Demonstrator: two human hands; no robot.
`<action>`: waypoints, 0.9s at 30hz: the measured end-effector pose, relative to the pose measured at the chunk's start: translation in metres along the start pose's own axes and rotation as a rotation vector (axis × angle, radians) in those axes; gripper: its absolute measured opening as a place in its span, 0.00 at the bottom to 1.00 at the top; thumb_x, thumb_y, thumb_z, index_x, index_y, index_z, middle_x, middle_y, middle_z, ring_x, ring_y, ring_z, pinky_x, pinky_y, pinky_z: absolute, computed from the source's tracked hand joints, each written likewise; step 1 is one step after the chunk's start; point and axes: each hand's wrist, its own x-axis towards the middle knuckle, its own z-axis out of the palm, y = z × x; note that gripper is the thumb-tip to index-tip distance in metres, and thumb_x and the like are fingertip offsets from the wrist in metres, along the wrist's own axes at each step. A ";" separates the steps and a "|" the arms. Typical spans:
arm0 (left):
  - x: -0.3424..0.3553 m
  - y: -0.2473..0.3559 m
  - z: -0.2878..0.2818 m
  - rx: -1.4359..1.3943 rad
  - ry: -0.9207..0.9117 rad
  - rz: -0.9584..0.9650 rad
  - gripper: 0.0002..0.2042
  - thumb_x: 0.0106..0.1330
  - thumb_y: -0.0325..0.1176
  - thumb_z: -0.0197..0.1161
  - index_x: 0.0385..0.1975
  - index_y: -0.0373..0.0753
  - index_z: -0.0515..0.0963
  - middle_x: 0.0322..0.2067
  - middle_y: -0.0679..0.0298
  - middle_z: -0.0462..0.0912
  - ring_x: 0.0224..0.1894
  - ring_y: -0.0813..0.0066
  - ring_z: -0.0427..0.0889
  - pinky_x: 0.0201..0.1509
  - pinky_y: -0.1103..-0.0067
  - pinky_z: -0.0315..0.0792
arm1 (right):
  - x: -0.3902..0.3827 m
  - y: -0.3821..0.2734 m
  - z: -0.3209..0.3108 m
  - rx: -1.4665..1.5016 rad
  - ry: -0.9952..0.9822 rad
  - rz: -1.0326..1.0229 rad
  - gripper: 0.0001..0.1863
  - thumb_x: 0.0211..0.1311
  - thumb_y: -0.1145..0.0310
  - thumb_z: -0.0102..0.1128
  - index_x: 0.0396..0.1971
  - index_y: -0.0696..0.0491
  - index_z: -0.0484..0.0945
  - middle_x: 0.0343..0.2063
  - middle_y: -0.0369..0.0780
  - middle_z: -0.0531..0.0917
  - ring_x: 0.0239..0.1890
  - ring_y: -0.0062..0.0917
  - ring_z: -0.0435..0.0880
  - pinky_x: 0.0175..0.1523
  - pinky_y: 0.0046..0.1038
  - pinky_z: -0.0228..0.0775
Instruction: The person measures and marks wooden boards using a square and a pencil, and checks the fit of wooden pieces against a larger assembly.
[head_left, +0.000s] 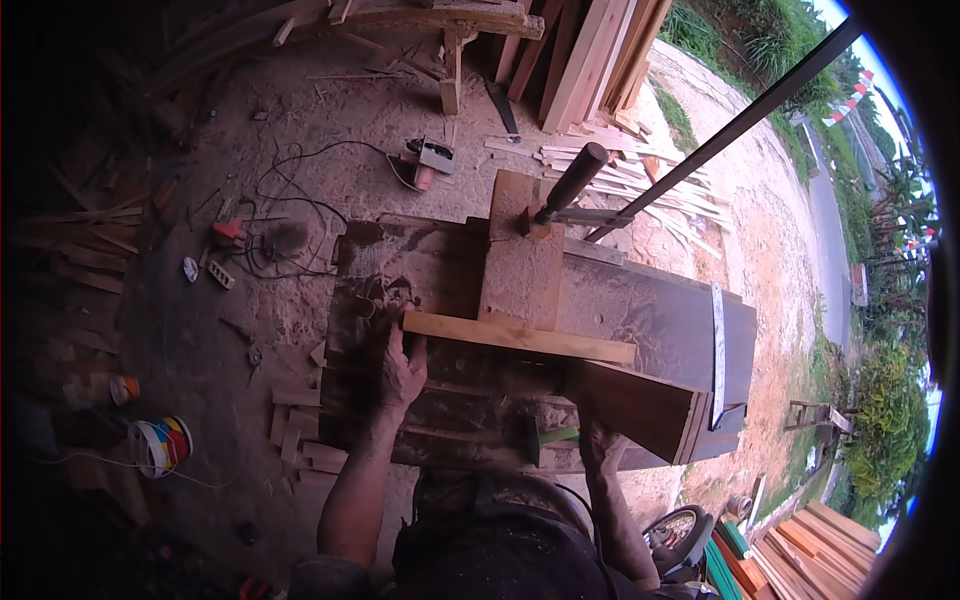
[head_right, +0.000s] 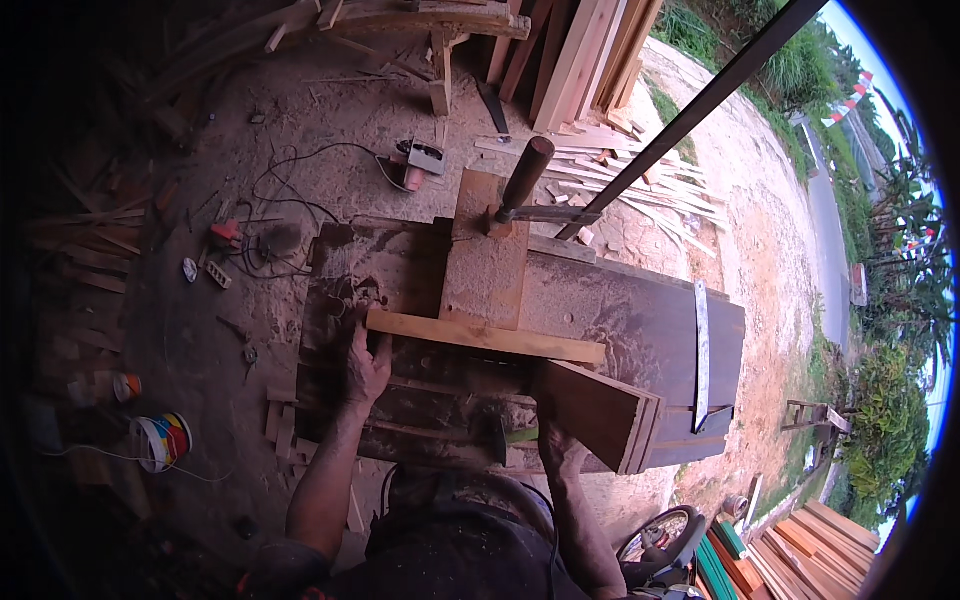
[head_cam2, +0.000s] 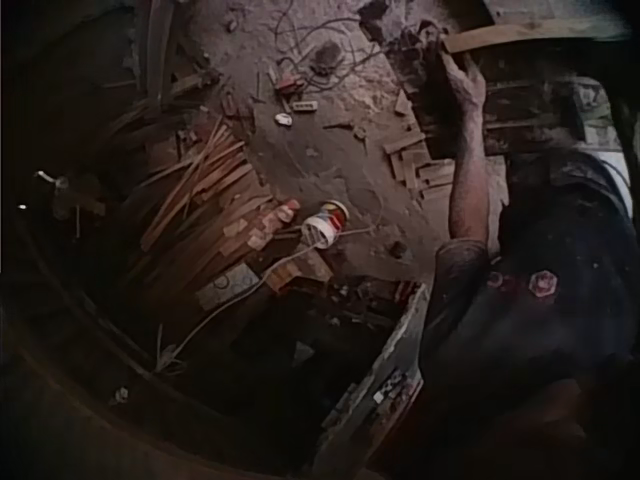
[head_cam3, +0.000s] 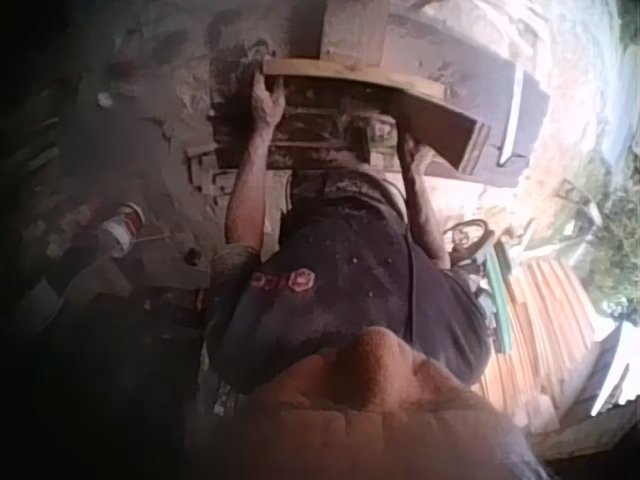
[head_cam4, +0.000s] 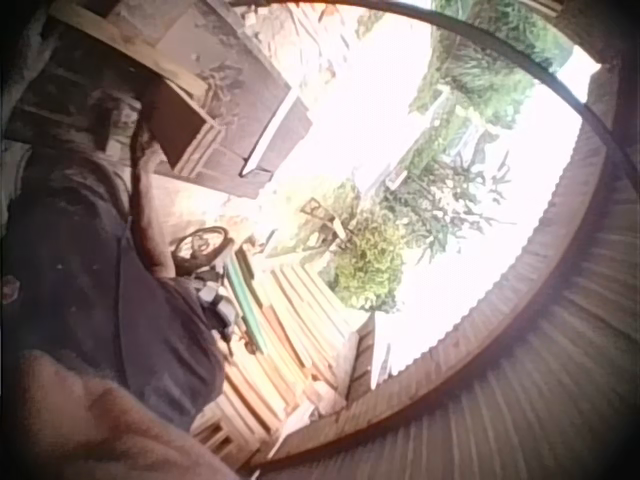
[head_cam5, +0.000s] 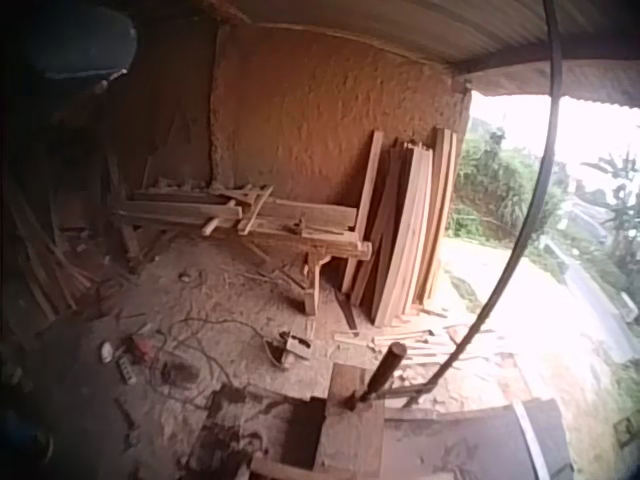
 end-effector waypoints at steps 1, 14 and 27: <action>0.000 0.000 0.000 0.008 0.003 0.007 0.24 0.69 0.30 0.62 0.64 0.31 0.67 0.59 0.44 0.73 0.63 0.45 0.72 0.67 0.63 0.66 | 0.001 0.001 0.000 -0.016 -0.017 0.006 0.16 0.64 0.66 0.66 0.47 0.59 0.80 0.42 0.46 0.85 0.43 0.33 0.84 0.47 0.34 0.74; 0.002 0.007 -0.003 -0.049 0.023 0.004 0.24 0.67 0.28 0.62 0.63 0.33 0.67 0.57 0.46 0.74 0.62 0.48 0.73 0.67 0.64 0.67 | -0.004 -0.022 0.009 -0.077 0.203 -0.138 0.13 0.61 0.65 0.63 0.39 0.60 0.81 0.33 0.52 0.83 0.36 0.48 0.81 0.45 0.47 0.71; 0.001 0.006 -0.003 -0.102 -0.007 -0.007 0.26 0.70 0.34 0.62 0.64 0.30 0.64 0.59 0.44 0.73 0.64 0.46 0.71 0.69 0.64 0.64 | 0.000 -0.025 0.009 -0.053 0.213 -0.160 0.13 0.65 0.61 0.63 0.38 0.56 0.85 0.29 0.48 0.85 0.34 0.43 0.85 0.40 0.43 0.75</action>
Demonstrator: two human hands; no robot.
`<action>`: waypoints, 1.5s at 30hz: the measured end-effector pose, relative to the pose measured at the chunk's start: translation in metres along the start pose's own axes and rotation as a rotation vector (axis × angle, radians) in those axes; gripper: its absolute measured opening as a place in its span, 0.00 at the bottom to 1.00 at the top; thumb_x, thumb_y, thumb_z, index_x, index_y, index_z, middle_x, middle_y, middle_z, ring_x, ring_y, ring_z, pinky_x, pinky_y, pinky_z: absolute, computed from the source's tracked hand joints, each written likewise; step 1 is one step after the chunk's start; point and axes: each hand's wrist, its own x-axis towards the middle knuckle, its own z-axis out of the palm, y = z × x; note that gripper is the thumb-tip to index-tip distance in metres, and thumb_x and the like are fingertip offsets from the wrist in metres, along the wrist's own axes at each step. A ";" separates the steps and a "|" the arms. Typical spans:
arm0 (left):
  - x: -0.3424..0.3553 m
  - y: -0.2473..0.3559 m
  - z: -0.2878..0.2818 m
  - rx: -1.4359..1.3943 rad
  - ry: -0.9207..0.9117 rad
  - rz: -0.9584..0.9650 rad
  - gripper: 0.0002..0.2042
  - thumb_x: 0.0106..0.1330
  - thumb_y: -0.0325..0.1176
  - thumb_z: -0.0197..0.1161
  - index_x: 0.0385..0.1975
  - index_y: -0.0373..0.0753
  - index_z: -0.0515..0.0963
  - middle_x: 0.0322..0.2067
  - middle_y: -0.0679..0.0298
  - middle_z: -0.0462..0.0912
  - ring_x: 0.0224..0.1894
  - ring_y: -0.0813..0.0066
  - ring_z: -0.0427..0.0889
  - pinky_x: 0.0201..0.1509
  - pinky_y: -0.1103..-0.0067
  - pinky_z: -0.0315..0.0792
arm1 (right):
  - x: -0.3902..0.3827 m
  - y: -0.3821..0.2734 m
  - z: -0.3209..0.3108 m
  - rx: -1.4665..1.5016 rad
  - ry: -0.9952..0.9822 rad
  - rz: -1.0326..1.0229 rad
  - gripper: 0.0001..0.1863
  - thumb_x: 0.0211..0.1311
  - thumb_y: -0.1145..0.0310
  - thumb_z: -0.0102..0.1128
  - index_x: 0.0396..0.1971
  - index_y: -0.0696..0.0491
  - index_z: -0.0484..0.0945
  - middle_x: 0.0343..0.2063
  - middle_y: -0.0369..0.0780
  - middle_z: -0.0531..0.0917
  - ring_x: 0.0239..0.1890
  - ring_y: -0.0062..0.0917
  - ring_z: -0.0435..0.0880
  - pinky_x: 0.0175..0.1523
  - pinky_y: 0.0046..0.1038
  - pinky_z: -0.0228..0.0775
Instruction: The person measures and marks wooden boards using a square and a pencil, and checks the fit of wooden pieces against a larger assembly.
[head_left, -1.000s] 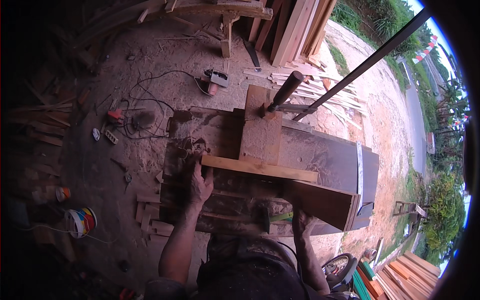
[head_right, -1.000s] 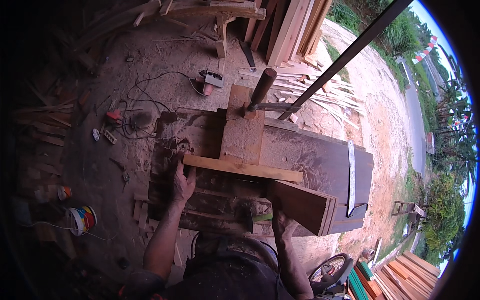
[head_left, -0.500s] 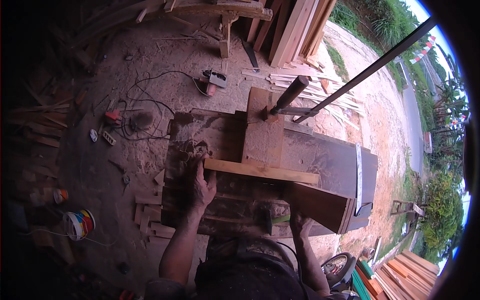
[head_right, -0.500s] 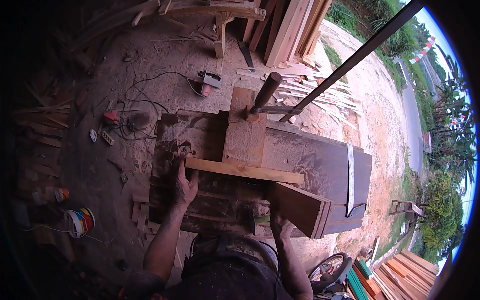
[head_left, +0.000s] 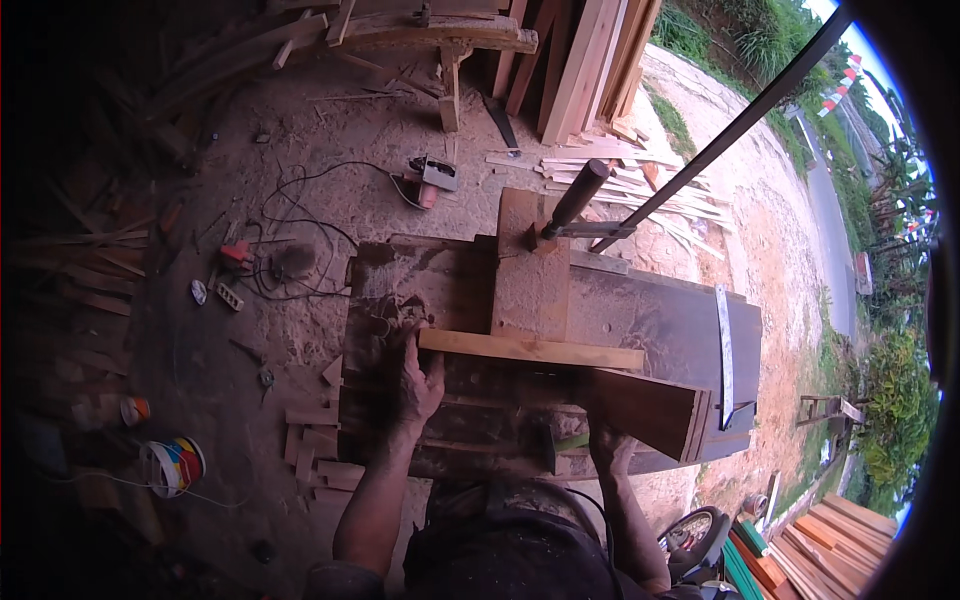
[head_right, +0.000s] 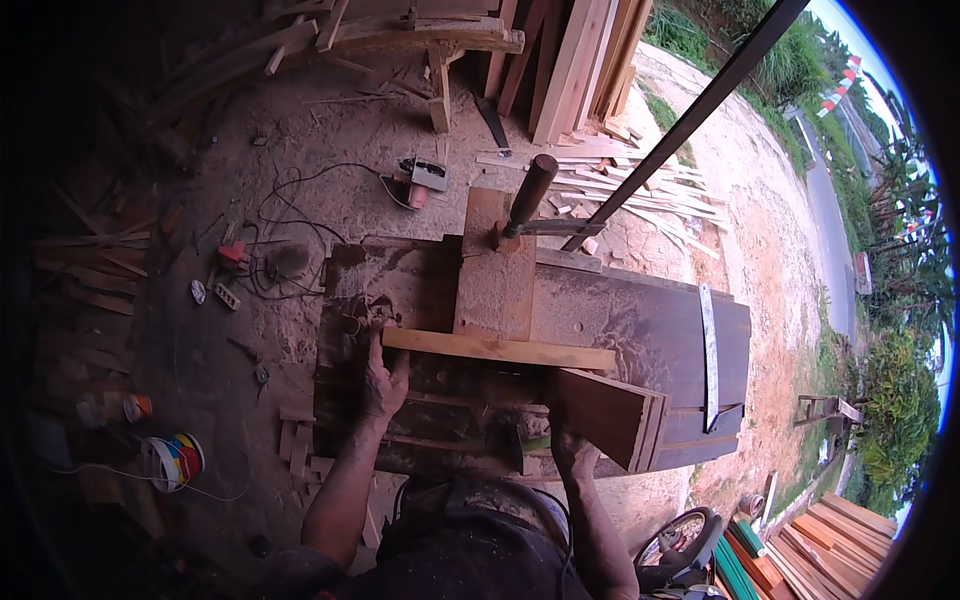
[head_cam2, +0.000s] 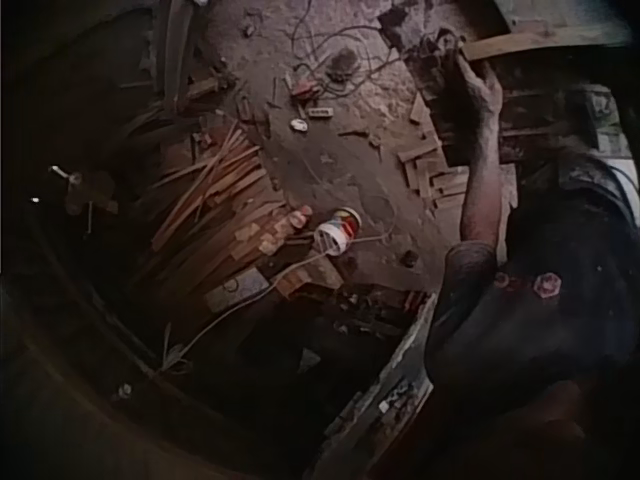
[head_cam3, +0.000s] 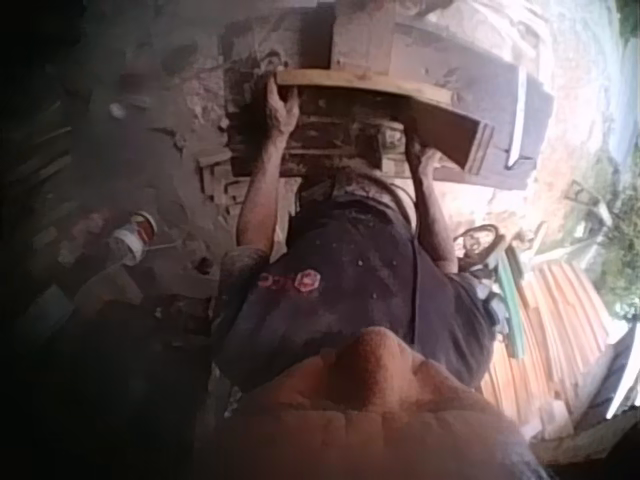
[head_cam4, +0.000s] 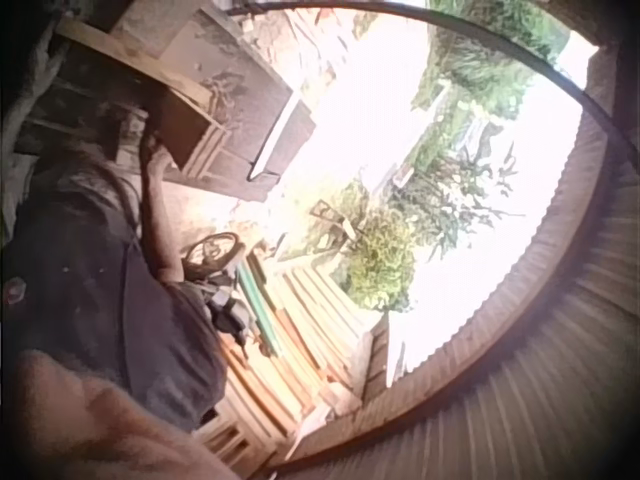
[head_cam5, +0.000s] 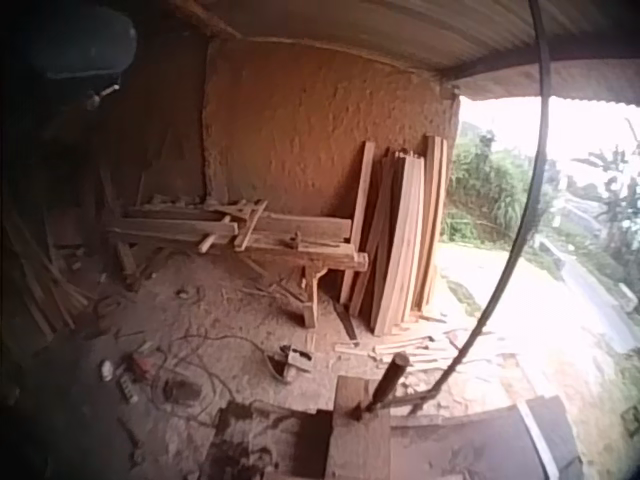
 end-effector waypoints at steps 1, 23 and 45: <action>0.000 0.002 0.000 -0.007 -0.003 -0.006 0.26 0.70 0.34 0.62 0.64 0.30 0.64 0.60 0.44 0.72 0.64 0.46 0.71 0.69 0.64 0.64 | -0.001 0.005 -0.001 0.006 -0.013 0.016 0.13 0.65 0.61 0.62 0.38 0.56 0.85 0.29 0.48 0.85 0.35 0.43 0.86 0.40 0.42 0.75; 0.000 -0.002 0.002 0.007 -0.008 -0.005 0.25 0.78 0.43 0.50 0.67 0.34 0.62 0.63 0.49 0.69 0.68 0.55 0.67 0.73 0.65 0.58 | 0.264 0.123 -0.134 0.504 -0.210 -0.200 0.34 0.70 0.68 0.58 0.73 0.49 0.58 0.64 0.43 0.73 0.64 0.26 0.73 0.65 0.29 0.67; -0.004 0.008 0.000 0.043 0.059 -0.013 0.20 0.76 0.40 0.53 0.60 0.32 0.70 0.58 0.49 0.75 0.63 0.52 0.72 0.68 0.63 0.65 | 0.507 -0.100 0.072 -0.631 -1.174 -0.626 0.21 0.70 0.60 0.55 0.61 0.37 0.78 0.58 0.35 0.82 0.59 0.33 0.80 0.65 0.36 0.69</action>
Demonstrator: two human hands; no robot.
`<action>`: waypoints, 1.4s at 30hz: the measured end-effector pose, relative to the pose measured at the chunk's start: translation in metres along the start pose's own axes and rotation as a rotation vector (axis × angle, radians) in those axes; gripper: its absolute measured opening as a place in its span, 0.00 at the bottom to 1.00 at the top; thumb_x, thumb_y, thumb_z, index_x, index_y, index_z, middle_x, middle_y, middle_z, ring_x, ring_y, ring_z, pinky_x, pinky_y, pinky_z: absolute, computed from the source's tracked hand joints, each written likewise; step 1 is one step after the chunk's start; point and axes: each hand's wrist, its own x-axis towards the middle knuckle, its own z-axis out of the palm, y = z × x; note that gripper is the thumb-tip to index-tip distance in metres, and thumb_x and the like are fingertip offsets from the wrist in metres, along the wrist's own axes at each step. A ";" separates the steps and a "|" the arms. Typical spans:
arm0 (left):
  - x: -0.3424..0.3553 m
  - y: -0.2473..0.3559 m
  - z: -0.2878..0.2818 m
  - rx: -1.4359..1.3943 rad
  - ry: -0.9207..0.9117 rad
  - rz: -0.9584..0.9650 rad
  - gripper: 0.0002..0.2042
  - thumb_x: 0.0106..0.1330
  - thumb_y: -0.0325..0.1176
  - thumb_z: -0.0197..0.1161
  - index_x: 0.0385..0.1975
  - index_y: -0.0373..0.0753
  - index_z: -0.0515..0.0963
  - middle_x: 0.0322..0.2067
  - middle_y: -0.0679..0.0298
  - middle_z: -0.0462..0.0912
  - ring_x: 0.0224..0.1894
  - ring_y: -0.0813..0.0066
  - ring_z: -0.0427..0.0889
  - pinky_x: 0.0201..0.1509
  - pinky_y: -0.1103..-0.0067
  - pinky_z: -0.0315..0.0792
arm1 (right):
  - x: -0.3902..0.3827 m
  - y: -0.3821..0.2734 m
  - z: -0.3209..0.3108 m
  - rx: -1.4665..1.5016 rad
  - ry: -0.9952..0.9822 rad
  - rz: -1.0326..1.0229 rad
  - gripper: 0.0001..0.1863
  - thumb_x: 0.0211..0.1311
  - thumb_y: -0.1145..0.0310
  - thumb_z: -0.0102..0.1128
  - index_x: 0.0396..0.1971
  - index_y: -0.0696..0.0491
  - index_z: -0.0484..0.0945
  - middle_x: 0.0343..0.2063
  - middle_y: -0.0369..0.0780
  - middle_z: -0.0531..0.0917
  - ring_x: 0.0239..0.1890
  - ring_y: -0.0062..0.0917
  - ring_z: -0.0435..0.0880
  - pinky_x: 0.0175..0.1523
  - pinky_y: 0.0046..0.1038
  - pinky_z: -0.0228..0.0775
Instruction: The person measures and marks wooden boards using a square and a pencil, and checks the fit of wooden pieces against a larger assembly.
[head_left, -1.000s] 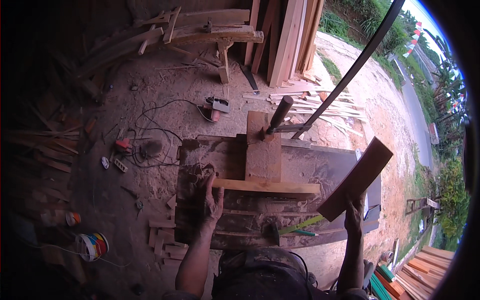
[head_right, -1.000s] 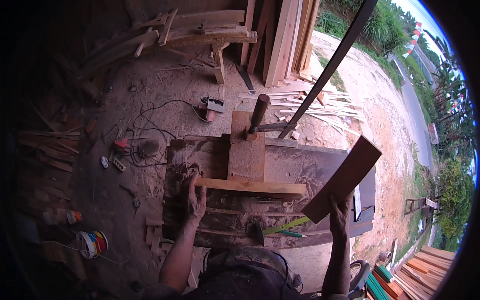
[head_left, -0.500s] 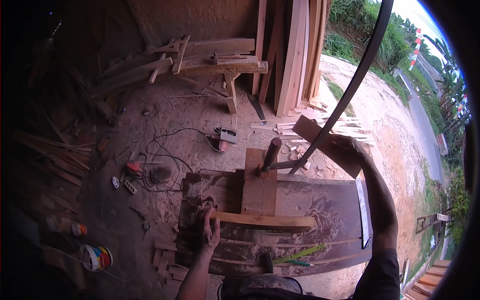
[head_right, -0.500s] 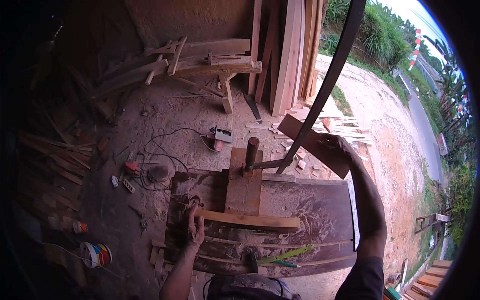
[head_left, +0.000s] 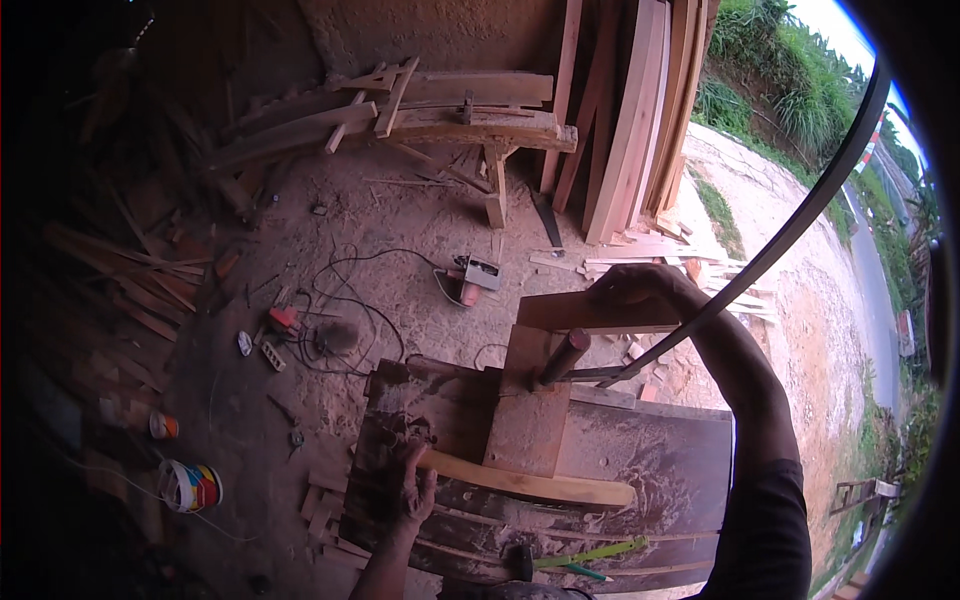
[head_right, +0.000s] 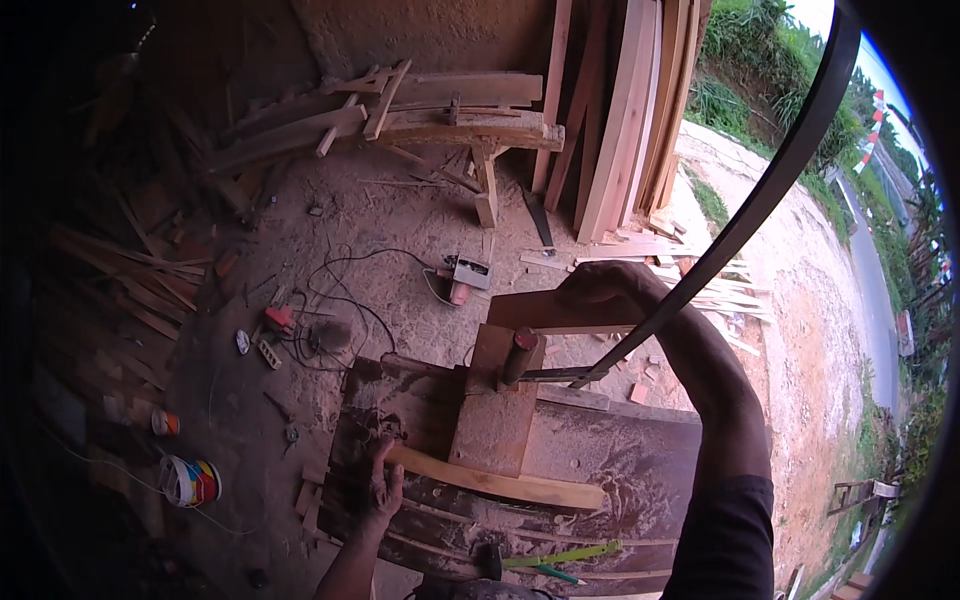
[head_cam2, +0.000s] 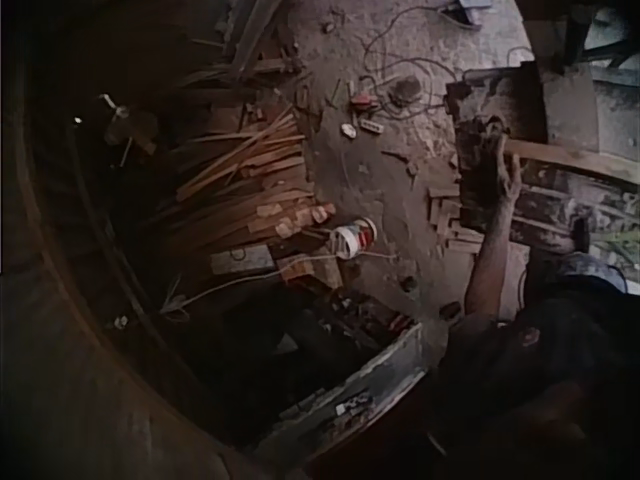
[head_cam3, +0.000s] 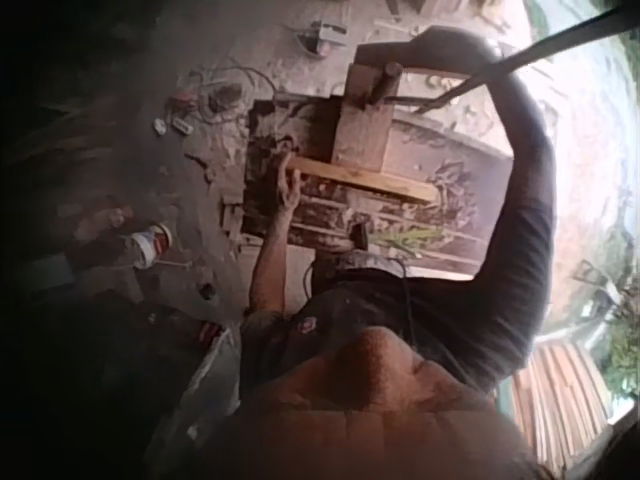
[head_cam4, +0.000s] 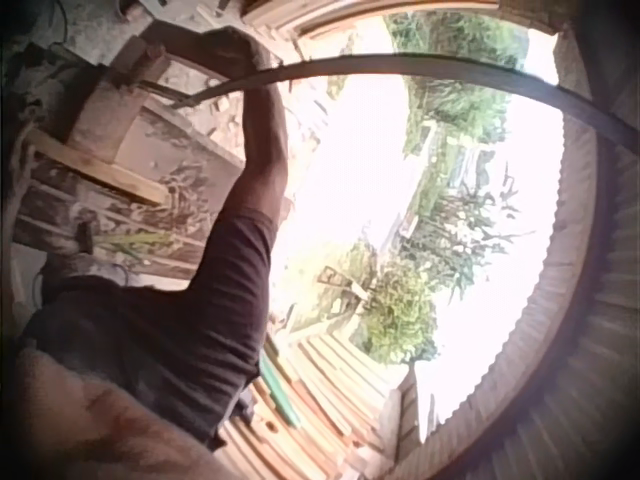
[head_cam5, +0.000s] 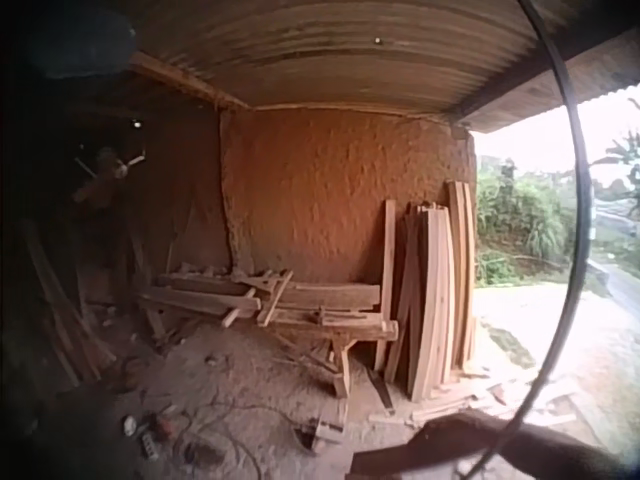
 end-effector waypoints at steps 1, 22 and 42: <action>0.000 -0.001 0.000 0.004 0.006 0.011 0.21 0.76 0.40 0.54 0.61 0.32 0.70 0.58 0.49 0.75 0.63 0.52 0.72 0.68 0.63 0.65 | -0.001 0.001 -0.004 -0.001 0.005 0.002 0.21 0.70 0.60 0.55 0.61 0.36 0.78 0.58 0.35 0.82 0.59 0.33 0.80 0.65 0.36 0.69; -0.002 -0.004 0.003 -0.035 0.012 -0.026 0.21 0.76 0.42 0.55 0.60 0.34 0.71 0.57 0.50 0.76 0.63 0.53 0.72 0.68 0.63 0.65 | 0.010 0.002 0.016 0.078 0.219 -0.169 0.21 0.70 0.55 0.55 0.59 0.45 0.80 0.52 0.43 0.85 0.56 0.31 0.82 0.63 0.35 0.70; 0.005 -0.001 0.003 -0.083 0.027 -0.008 0.23 0.76 0.43 0.54 0.63 0.34 0.69 0.59 0.51 0.74 0.64 0.54 0.71 0.69 0.64 0.64 | -0.328 -0.094 0.344 1.902 1.386 -0.138 0.29 0.62 0.63 0.68 0.60 0.56 0.68 0.47 0.42 0.78 0.53 0.36 0.78 0.60 0.44 0.72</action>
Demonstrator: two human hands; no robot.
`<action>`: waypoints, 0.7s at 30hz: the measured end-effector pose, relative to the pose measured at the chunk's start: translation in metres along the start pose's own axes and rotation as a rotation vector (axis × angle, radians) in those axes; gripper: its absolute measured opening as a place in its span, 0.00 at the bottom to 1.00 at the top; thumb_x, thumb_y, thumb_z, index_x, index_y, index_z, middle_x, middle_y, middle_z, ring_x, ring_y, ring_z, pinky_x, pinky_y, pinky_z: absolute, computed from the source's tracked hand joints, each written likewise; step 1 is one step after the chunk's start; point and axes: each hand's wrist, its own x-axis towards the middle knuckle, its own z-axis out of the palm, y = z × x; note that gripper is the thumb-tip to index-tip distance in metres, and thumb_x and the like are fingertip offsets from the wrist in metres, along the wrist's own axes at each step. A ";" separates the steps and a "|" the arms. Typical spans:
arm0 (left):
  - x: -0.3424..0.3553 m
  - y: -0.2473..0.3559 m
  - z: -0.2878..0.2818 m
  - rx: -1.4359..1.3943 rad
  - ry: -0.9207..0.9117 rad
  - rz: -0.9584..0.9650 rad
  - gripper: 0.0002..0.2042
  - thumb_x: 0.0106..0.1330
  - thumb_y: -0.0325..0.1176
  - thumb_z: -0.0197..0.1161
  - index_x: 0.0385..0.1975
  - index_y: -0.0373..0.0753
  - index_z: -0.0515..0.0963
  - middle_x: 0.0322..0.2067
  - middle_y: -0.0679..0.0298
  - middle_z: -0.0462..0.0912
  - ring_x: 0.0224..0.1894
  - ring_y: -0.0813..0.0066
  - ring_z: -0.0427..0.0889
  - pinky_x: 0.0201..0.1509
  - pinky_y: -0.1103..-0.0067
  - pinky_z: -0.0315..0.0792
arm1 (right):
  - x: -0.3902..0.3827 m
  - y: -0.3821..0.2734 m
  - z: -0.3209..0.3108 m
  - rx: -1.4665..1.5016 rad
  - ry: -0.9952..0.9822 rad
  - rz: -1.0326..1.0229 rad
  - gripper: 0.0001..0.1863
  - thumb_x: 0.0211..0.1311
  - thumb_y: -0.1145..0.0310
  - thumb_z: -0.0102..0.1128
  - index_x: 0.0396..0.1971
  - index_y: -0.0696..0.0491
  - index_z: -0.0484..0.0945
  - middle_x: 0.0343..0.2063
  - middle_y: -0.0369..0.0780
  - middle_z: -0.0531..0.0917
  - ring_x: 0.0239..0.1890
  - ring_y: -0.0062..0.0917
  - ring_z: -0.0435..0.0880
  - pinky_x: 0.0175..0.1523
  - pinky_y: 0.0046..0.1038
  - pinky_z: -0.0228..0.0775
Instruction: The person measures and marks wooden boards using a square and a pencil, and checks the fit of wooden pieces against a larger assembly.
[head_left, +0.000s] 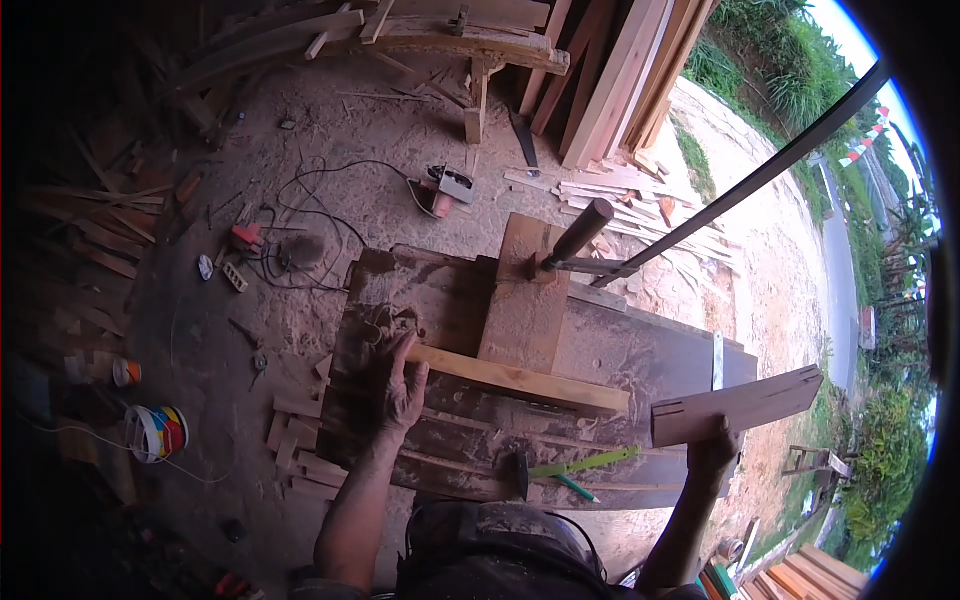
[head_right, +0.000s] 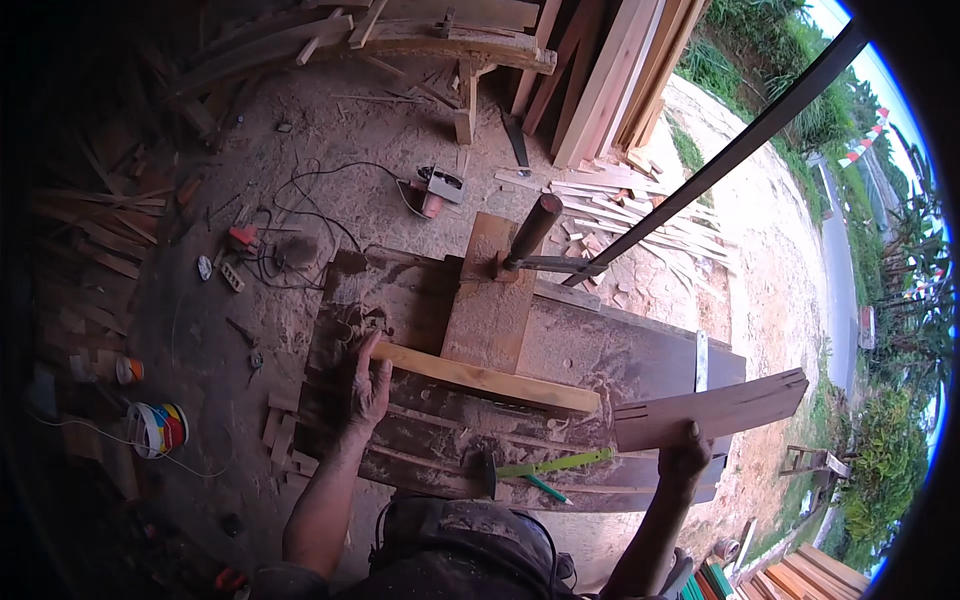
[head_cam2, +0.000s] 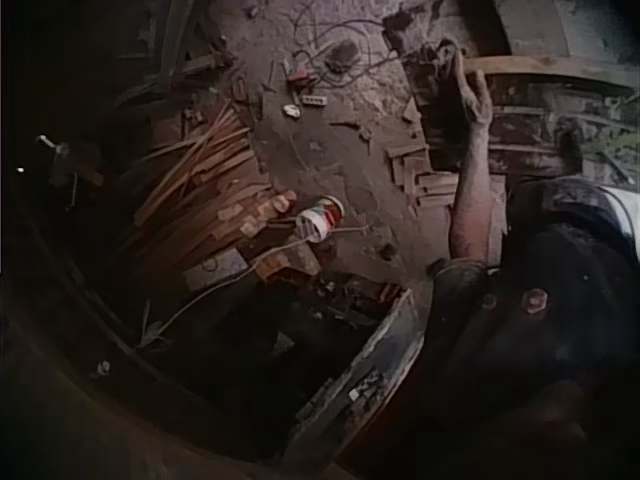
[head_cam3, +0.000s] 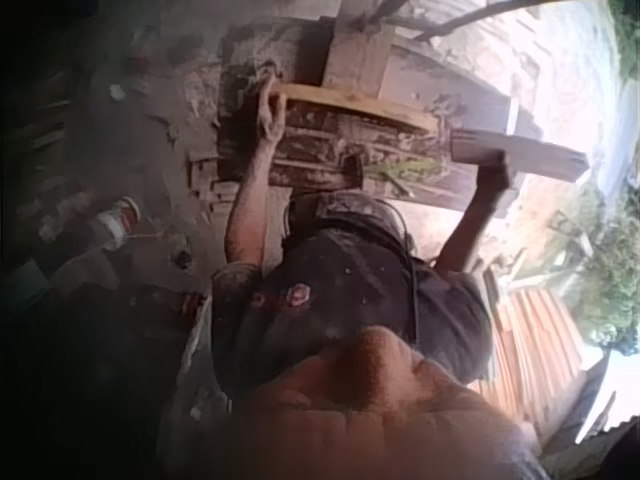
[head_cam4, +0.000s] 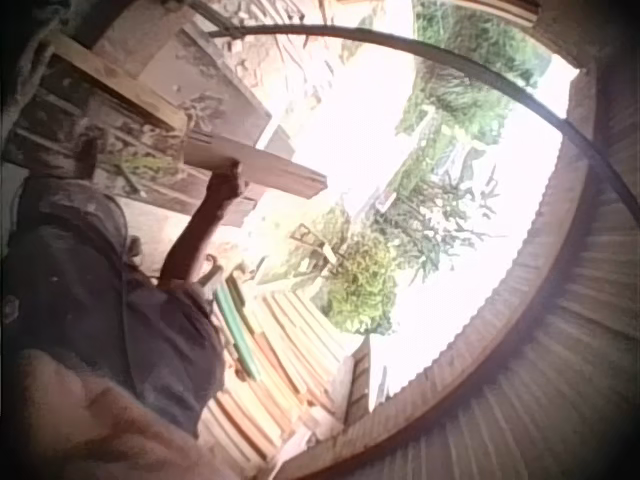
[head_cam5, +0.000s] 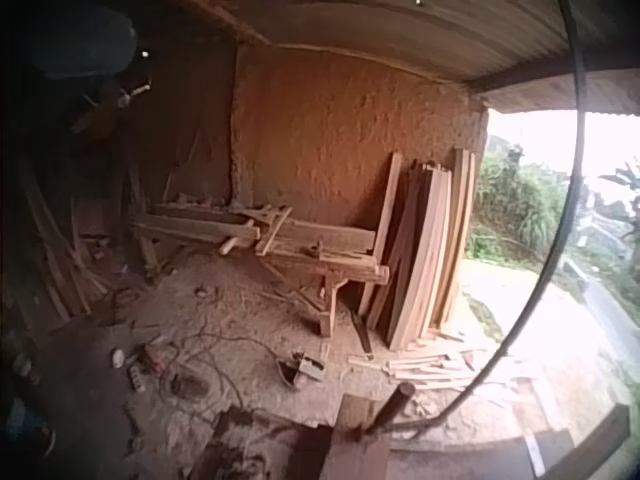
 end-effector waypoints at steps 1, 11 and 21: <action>-0.001 -0.002 0.000 -0.002 -0.016 -0.008 0.24 0.77 0.44 0.53 0.64 0.34 0.67 0.60 0.50 0.73 0.65 0.55 0.70 0.70 0.64 0.62 | -0.025 0.006 0.017 -0.146 0.048 -0.003 0.29 0.62 0.65 0.69 0.59 0.56 0.68 0.46 0.41 0.78 0.52 0.34 0.78 0.59 0.40 0.72; 0.001 -0.007 -0.001 0.005 -0.081 0.007 0.25 0.78 0.44 0.50 0.68 0.34 0.64 0.62 0.49 0.71 0.67 0.56 0.68 0.72 0.65 0.59 | -0.114 0.130 0.102 -0.673 0.311 -0.188 0.14 0.58 0.71 0.70 0.42 0.60 0.82 0.39 0.39 0.85 0.41 0.22 0.81 0.49 0.29 0.73; 0.004 0.000 -0.006 0.048 -0.051 0.035 0.23 0.76 0.44 0.53 0.64 0.35 0.68 0.59 0.50 0.75 0.64 0.54 0.71 0.69 0.65 0.63 | -0.124 0.137 0.094 -1.516 -0.087 0.063 0.17 0.66 0.61 0.62 0.43 0.60 0.81 0.37 0.46 0.85 0.37 0.36 0.82 0.44 0.38 0.72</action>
